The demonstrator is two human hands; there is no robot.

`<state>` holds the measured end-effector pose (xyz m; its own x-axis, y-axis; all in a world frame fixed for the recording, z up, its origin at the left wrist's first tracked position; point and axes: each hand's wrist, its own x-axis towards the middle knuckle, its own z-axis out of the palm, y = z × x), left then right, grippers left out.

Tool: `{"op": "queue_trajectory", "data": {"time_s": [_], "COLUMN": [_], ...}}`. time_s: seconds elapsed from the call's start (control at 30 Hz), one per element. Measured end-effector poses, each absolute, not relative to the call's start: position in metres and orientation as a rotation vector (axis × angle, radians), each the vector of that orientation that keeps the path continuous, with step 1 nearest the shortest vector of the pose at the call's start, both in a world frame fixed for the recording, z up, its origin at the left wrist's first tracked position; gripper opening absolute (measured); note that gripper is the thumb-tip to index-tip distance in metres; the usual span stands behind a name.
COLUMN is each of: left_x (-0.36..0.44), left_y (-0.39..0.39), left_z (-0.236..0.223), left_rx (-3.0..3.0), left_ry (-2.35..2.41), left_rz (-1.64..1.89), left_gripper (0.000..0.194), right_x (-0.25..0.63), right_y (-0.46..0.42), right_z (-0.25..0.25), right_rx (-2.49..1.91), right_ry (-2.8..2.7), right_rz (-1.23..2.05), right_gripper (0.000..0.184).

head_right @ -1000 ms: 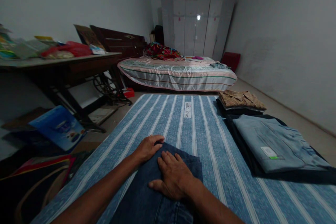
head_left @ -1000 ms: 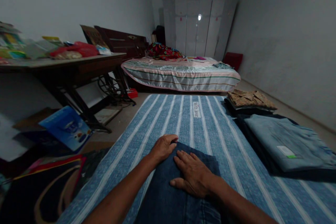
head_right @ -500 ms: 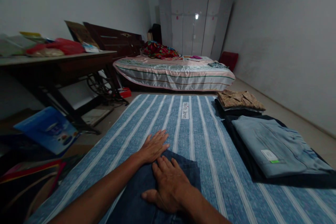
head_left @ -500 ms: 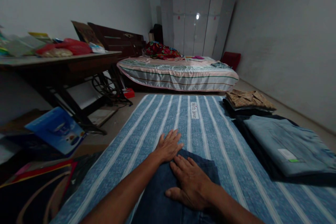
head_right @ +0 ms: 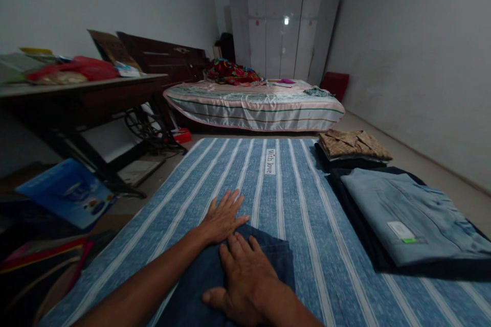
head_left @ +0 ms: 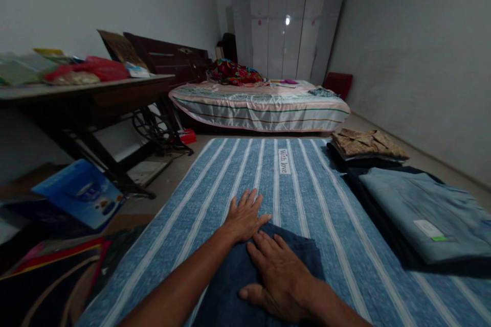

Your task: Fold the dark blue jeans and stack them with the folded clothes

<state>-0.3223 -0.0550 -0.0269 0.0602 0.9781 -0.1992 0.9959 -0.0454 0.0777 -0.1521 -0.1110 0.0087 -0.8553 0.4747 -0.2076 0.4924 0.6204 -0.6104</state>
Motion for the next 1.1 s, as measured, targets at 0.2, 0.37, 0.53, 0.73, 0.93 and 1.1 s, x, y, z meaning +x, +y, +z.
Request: {"op": "queue_trajectory", "data": {"time_s": [0.2,0.37,0.53,0.73,0.93,1.1], "left_x": [-0.3230,-0.3243,-0.3254,-0.3245,-0.3212,-0.3233], "left_y": [-0.0533,-0.0525,-0.0521,-0.0512,-0.0509,-0.0485], "left_z": [-0.0278,-0.0297,-0.0328,-0.0336,-0.0270,-0.0314], "left_rx": [2.117,2.126,2.145,2.159,2.141,2.173], "left_ry": [2.029,2.034,2.045,2.064,2.070,2.071], "left_rz": [-0.122,-0.092,-0.094,-0.061,-0.102,-0.091], "left_gripper": [0.073,0.074,0.074,0.072,0.072,0.071], "right_x": [-0.1522,-0.1532,-0.1531,-0.1515,-0.1507,-0.1502], "right_y": [-0.1096,-0.1090,-0.1098,-0.1095,-0.1081,-0.1068], "right_z": [0.0085,0.0071,0.0047,0.0075,0.0114,0.0114], "right_rx": [0.840,0.844,0.854,0.849,0.855,0.852], "right_ry": [2.823,2.840,2.862,2.867,2.860,2.868], "right_rz": [-1.088,-1.082,-1.059,-1.068,-1.085,-1.077], "right_gripper": [0.084,0.085,0.084,0.084,0.084,0.084]}}
